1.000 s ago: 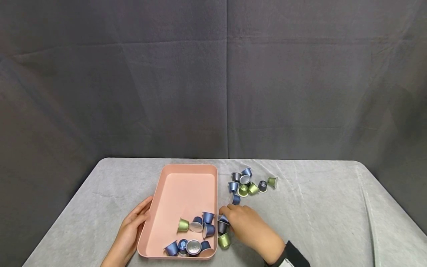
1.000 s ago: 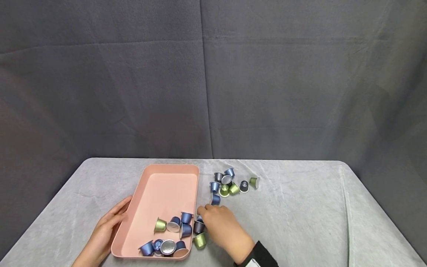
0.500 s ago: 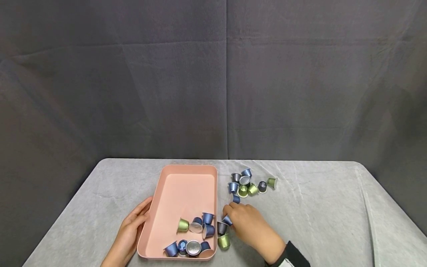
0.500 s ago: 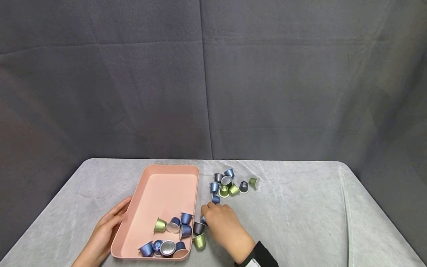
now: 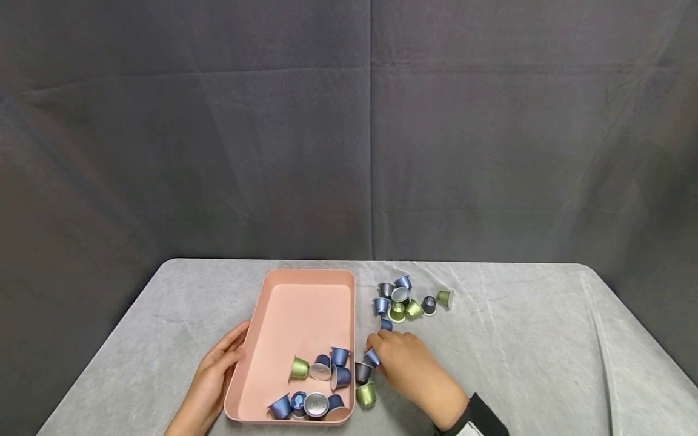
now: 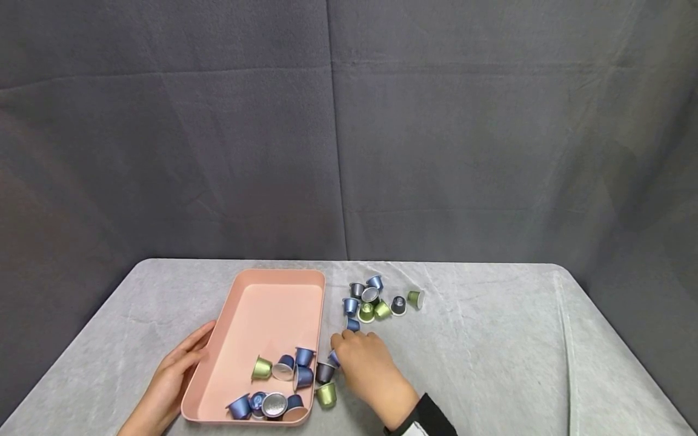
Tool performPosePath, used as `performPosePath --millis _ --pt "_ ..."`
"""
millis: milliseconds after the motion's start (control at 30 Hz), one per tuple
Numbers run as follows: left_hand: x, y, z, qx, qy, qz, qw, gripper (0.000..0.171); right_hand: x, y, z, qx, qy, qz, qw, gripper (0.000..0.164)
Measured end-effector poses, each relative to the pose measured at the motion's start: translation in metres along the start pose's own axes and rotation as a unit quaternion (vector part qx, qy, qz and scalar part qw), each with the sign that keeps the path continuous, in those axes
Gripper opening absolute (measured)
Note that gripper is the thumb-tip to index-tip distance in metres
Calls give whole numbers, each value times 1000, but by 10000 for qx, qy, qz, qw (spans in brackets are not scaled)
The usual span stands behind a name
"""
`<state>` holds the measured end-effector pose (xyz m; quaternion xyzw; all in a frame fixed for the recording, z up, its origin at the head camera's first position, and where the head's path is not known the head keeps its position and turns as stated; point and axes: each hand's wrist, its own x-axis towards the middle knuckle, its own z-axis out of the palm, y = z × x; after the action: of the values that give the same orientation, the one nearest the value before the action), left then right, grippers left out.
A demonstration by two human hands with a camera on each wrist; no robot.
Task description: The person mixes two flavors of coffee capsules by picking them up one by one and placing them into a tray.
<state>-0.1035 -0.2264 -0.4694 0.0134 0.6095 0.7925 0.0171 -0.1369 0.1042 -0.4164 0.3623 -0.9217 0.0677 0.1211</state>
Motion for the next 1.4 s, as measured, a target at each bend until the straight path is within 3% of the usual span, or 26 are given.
performPosePath --millis 567,1167,1400 --pt "4 -1 1 118 102 -20 9999 59 0 -2 -15 -195 475 22 9987 29" --pt "5 -3 0 106 99 152 9998 56 1 -11 -28 -199 600 -44 9980 31" --pt "5 -2 1 145 128 -20 9998 58 2 -16 -31 -216 661 -118 9975 29"
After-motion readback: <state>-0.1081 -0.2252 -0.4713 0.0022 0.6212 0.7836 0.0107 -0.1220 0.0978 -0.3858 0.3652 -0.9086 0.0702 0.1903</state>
